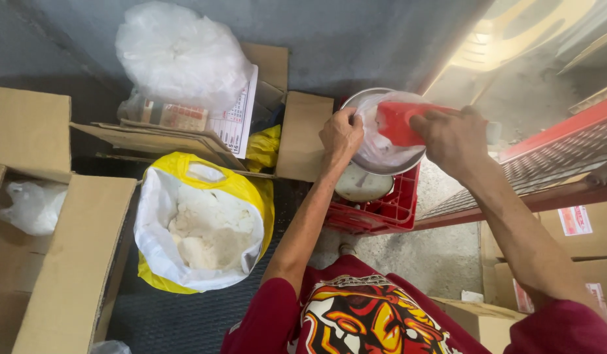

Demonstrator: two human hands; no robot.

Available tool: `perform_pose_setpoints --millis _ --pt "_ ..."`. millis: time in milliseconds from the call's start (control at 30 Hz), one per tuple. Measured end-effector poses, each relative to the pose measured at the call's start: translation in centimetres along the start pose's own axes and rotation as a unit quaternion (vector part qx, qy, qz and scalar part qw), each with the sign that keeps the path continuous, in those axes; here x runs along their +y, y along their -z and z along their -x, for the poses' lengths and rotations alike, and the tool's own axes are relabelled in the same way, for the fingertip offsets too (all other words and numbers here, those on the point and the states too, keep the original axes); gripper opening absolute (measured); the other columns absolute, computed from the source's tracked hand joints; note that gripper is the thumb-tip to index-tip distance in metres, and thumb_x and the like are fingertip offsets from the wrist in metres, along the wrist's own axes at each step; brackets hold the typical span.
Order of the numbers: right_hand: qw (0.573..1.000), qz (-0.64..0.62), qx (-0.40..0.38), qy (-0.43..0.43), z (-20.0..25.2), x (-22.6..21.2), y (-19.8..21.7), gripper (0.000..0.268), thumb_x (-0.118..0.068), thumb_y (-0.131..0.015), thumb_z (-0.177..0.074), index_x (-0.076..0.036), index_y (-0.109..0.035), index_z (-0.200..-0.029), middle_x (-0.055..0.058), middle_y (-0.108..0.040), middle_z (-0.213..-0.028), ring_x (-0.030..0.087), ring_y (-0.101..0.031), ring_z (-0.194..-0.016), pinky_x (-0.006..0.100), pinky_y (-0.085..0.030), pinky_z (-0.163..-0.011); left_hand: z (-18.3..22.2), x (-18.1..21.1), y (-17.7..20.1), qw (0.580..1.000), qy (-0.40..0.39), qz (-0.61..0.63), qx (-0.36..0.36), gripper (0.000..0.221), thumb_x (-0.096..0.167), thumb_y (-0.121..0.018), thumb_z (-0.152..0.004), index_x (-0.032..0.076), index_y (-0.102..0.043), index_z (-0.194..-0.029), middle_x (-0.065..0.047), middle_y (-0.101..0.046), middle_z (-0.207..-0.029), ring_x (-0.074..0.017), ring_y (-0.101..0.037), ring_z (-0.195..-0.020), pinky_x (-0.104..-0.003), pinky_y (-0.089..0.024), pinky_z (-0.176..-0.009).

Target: Weighing a white powdery substance using a scoop and scale, and then packaging it into small plastic bags.

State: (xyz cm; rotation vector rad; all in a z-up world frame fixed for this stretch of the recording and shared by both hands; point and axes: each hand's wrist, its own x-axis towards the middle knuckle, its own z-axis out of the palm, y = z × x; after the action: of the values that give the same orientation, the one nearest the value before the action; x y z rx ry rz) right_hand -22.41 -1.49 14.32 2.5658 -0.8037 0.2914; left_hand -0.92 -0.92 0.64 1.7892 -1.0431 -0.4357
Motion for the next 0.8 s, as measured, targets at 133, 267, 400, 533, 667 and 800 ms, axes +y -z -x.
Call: perform_pose_setpoints --millis 133,267,400,533,667,800 --pt "1.000 -0.021 0.020 -0.006 0.2 -0.1 0.4 0.011 -0.016 -0.063 -0.095 -0.020 -0.073 -0.098 -0.002 -0.069 -0.082 0.017 -0.069 -0.073 0.039 -0.048 -0.066 0.0 0.1 0.1 1.000 0.004 -0.018 0.002 0.029 0.031 -0.063 -0.087 0.016 -0.076 -0.107 -0.011 -0.077 -0.105 -0.0355 -0.071 -0.099 -0.050 -0.052 -0.087" --pt "0.999 -0.022 -0.016 -0.038 1.0 -0.5 0.8 0.009 -0.016 -0.064 -0.094 -0.021 -0.071 -0.095 -0.002 -0.068 -0.080 0.019 -0.068 -0.069 0.038 -0.049 -0.067 0.1 0.2 -0.1 1.000 0.010 -0.021 -0.007 0.027 0.030 -0.062 -0.088 0.016 -0.076 -0.106 -0.011 -0.077 -0.104 -0.0359 -0.071 -0.100 -0.050 -0.052 -0.088" --pt "0.994 -0.052 -0.025 -0.094 1.8 0.3 1.0 0.011 -0.025 -0.070 -0.101 -0.018 -0.070 -0.093 -0.001 -0.073 -0.088 0.020 -0.069 -0.068 0.038 -0.050 -0.062 0.0 -0.1 0.0 1.000 0.023 -0.014 -0.005 0.029 0.030 -0.062 -0.088 0.016 -0.076 -0.109 -0.010 -0.078 -0.104 -0.0348 -0.071 -0.100 -0.049 -0.052 -0.088" --pt "0.967 -0.200 0.021 -0.156 4.0 0.5 2.2 0.021 -0.034 -0.079 -0.093 -0.016 -0.073 -0.101 0.004 -0.075 -0.093 0.025 -0.070 -0.075 0.040 -0.055 -0.069 0.2 -1.2 0.0 0.999 0.019 0.005 0.029 0.035 0.030 -0.066 -0.087 0.015 -0.073 -0.117 -0.008 -0.077 -0.107 -0.0310 -0.072 -0.101 -0.047 -0.053 -0.089" --pt "0.916 -0.306 0.027 -0.260 6.7 1.3 0.5 0.022 -0.018 -0.087 -0.094 -0.004 -0.071 -0.096 0.012 -0.072 -0.083 0.024 -0.066 -0.074 0.038 -0.052 -0.070 1.2 -1.9 2.2 0.991 0.014 0.127 0.035 0.046 0.025 -0.071 -0.084 0.013 -0.067 -0.128 -0.007 -0.074 -0.107 -0.0226 -0.074 -0.094 -0.039 -0.058 -0.086" --pt "0.736 -0.605 0.066 -0.296 5.9 0.4 -1.5 0.017 0.004 -0.081 -0.093 -0.001 -0.064 -0.093 0.005 -0.071 -0.089 0.007 -0.064 -0.079 0.024 -0.053 -0.073 3.8 -1.5 8.4 0.974 0.034 0.212 0.075 0.040 0.017 -0.069 -0.090 0.014 -0.065 -0.131 -0.006 -0.072 -0.109 -0.0180 -0.070 -0.094 -0.033 -0.059 -0.084"
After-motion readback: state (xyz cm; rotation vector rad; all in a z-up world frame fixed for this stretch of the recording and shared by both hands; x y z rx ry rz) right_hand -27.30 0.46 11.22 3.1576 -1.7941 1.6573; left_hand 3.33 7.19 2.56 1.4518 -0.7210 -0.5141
